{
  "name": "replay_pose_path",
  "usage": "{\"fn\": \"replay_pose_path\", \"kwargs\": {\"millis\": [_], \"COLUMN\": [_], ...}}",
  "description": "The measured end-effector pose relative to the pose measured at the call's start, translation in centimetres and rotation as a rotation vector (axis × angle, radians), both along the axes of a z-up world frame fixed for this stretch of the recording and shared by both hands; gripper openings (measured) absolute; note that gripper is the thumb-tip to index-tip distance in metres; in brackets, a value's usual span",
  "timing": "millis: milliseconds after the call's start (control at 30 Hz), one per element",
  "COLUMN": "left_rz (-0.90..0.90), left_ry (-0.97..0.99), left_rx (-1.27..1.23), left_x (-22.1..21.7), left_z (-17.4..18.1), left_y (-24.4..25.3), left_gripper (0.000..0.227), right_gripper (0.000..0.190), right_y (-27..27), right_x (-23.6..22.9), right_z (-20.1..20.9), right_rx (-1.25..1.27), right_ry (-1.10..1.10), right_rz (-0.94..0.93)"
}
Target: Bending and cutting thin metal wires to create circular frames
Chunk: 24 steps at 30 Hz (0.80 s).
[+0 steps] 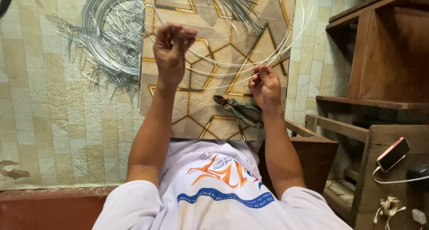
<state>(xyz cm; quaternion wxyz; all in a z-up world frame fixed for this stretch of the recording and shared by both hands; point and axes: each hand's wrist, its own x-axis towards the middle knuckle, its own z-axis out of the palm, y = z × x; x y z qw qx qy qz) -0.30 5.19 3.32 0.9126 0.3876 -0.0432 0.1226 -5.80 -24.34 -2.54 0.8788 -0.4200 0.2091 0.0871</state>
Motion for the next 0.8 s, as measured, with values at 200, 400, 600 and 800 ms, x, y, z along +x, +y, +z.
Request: {"fn": "replay_pose_path", "kwargs": {"millis": [200, 400, 600, 800], "left_rz": [-0.155, -0.282, -0.414, -0.529], "left_ry": [0.299, 0.299, 0.306, 0.299], "left_rx": [-0.112, -0.105, -0.014, 0.044], "left_x": [-1.6, -1.6, -2.1, -2.7], "left_z": [-8.1, -6.8, -4.9, -4.8], "left_y": [-0.3, -0.1, 0.1, 0.0], "left_gripper": [0.009, 0.013, 0.015, 0.016], "right_gripper": [0.019, 0.024, 0.025, 0.026], "right_y": [-0.7, -1.1, -1.6, -1.8], "right_x": [0.1, 0.2, 0.3, 0.5], "right_z": [0.0, -0.7, -2.0, -2.2], "right_rx": [0.022, -0.002, -0.036, -0.025], "right_ry": [-0.004, -0.022, -0.041, -0.017], "right_rz": [0.01, 0.023, 0.009, -0.014]}}
